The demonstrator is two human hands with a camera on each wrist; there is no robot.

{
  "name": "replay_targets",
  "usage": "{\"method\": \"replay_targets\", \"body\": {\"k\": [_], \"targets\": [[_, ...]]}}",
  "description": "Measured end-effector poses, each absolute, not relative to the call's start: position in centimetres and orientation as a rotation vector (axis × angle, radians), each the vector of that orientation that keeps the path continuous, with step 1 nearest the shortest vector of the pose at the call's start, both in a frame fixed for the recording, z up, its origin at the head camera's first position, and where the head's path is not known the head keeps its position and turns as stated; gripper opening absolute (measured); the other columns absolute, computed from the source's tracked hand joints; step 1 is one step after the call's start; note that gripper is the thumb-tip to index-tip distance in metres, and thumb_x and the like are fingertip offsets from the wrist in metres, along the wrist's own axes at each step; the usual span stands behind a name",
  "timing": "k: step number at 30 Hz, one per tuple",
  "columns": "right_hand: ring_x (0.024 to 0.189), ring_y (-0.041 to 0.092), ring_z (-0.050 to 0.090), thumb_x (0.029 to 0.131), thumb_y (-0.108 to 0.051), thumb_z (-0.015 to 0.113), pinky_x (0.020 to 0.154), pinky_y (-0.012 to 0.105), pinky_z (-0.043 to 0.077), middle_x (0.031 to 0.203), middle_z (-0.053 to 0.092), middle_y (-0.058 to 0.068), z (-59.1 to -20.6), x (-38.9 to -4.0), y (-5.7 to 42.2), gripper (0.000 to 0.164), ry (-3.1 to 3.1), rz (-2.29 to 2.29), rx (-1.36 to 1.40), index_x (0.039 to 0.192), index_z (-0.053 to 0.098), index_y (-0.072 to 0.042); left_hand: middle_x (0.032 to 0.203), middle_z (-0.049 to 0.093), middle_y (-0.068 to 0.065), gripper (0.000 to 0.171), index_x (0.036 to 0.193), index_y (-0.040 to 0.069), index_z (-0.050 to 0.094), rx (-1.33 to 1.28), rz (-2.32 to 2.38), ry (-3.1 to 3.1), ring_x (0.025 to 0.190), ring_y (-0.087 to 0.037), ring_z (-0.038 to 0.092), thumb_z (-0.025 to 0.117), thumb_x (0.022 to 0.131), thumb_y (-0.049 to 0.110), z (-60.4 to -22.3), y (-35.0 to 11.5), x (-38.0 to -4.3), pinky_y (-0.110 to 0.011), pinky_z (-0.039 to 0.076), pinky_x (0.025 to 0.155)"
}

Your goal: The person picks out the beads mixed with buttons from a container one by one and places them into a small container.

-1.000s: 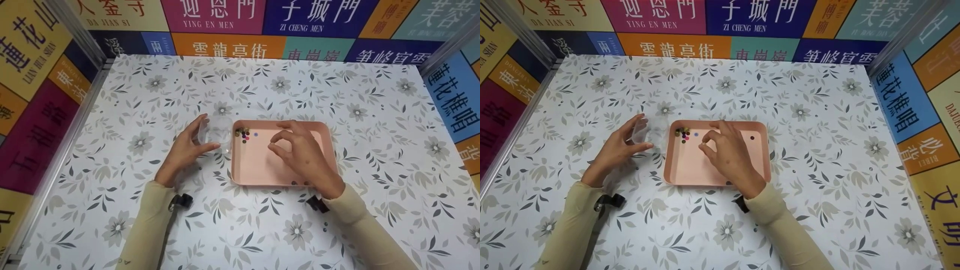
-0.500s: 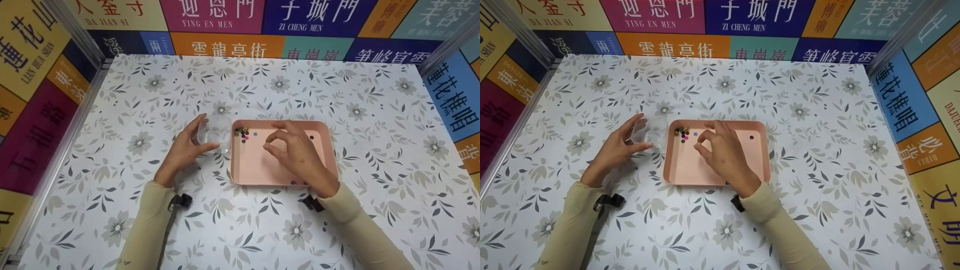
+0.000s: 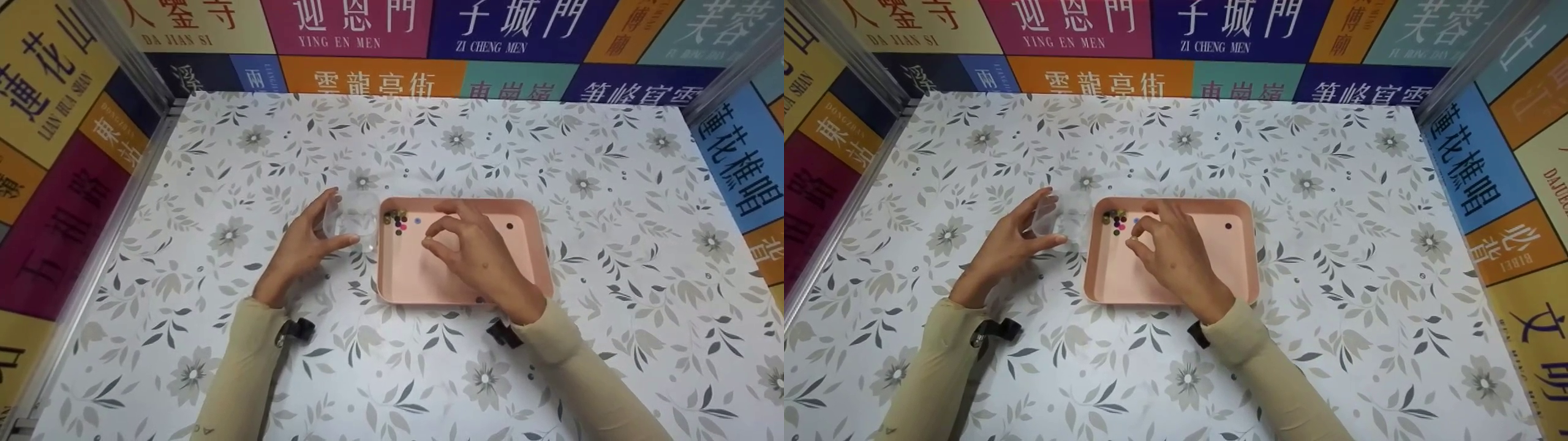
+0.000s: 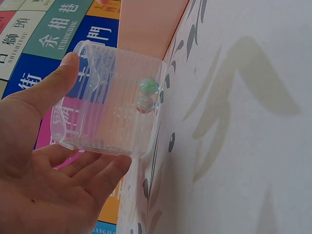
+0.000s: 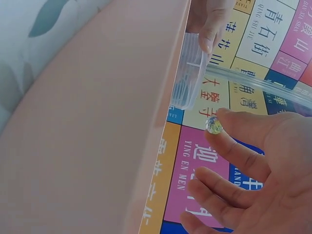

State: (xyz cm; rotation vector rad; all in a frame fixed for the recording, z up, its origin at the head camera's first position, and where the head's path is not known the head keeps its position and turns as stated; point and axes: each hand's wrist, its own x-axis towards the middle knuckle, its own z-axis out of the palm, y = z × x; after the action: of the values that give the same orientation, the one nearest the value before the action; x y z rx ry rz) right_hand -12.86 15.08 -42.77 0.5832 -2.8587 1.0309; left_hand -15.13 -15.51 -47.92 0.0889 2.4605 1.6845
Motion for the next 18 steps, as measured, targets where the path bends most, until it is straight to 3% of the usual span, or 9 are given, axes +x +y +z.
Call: {"method": "replay_targets", "body": {"k": [18], "targets": [[0.141, 0.027, 0.053, 0.094, -0.025, 0.079, 0.116, 0.045, 0.046, 0.144, 0.062, 0.008, -42.64, -13.22, 14.25, 0.012, -2.824, 1.030, 0.626, 0.098, 0.078, -0.013, 0.172, 0.030, -0.001, 0.103, 0.165, 0.025, 0.031, 0.102, 1.666, 2.479, 0.161, -0.022, 0.026, 0.090, 0.082, 0.037, -47.84, -15.55, -14.96, -0.040, 0.021, 0.133]]}}
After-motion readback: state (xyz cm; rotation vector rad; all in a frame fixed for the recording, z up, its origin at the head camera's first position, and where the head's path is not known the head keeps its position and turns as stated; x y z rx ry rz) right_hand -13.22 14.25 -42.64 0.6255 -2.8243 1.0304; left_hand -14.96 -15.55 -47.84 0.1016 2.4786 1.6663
